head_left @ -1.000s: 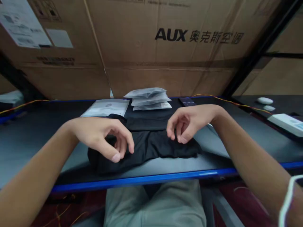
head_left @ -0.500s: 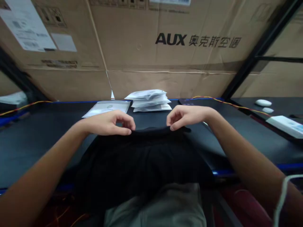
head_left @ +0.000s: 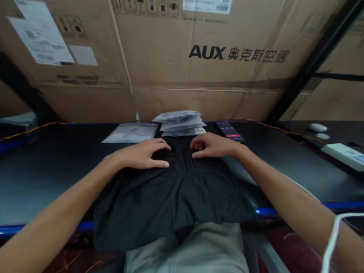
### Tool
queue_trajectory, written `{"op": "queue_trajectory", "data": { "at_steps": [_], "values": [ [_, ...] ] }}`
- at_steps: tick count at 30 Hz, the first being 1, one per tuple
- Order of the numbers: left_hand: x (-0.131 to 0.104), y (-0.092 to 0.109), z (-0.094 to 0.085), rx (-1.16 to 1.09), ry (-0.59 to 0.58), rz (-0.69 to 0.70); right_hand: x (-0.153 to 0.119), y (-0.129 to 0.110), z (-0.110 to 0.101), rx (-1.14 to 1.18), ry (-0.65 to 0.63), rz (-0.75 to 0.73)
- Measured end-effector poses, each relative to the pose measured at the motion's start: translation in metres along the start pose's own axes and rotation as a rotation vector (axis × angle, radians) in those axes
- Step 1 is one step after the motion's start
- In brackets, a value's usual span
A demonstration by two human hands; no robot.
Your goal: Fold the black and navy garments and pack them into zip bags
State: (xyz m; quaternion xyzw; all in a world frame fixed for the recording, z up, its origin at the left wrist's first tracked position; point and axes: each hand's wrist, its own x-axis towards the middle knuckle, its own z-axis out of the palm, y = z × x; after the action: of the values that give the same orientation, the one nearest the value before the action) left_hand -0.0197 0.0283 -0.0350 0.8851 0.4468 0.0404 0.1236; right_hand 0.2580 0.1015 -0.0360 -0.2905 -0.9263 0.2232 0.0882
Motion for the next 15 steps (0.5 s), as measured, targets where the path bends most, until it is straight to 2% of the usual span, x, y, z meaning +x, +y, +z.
{"op": "queue_trajectory", "data": {
  "at_steps": [2, 5, 7, 9, 11, 13, 15],
  "values": [
    [0.002, -0.001, 0.003, 0.020, 0.069, -0.011, 0.003, 0.004, 0.005, -0.075, 0.174, -0.050],
    [0.006, -0.002, 0.005, 0.017, 0.226, 0.018, 0.009, 0.012, 0.009, -0.205, 0.564, -0.123],
    [0.009, -0.001, 0.004, -0.007, 0.327, 0.048, 0.014, 0.016, 0.012, -0.293, 0.718, -0.105],
    [0.012, 0.001, 0.006, -0.044, 0.398, 0.057, 0.019, 0.019, 0.014, -0.366, 0.756, -0.043],
    [0.015, 0.002, 0.009, -0.126, 0.444, 0.021, 0.025, 0.020, 0.016, -0.402, 0.719, 0.024],
    [0.018, 0.003, 0.014, -0.272, 0.469, -0.028, 0.028, 0.022, 0.016, -0.406, 0.665, 0.057],
    [0.022, 0.005, 0.018, -0.499, 0.496, -0.076, 0.028, 0.021, 0.016, -0.380, 0.654, 0.028]
  ]
}}
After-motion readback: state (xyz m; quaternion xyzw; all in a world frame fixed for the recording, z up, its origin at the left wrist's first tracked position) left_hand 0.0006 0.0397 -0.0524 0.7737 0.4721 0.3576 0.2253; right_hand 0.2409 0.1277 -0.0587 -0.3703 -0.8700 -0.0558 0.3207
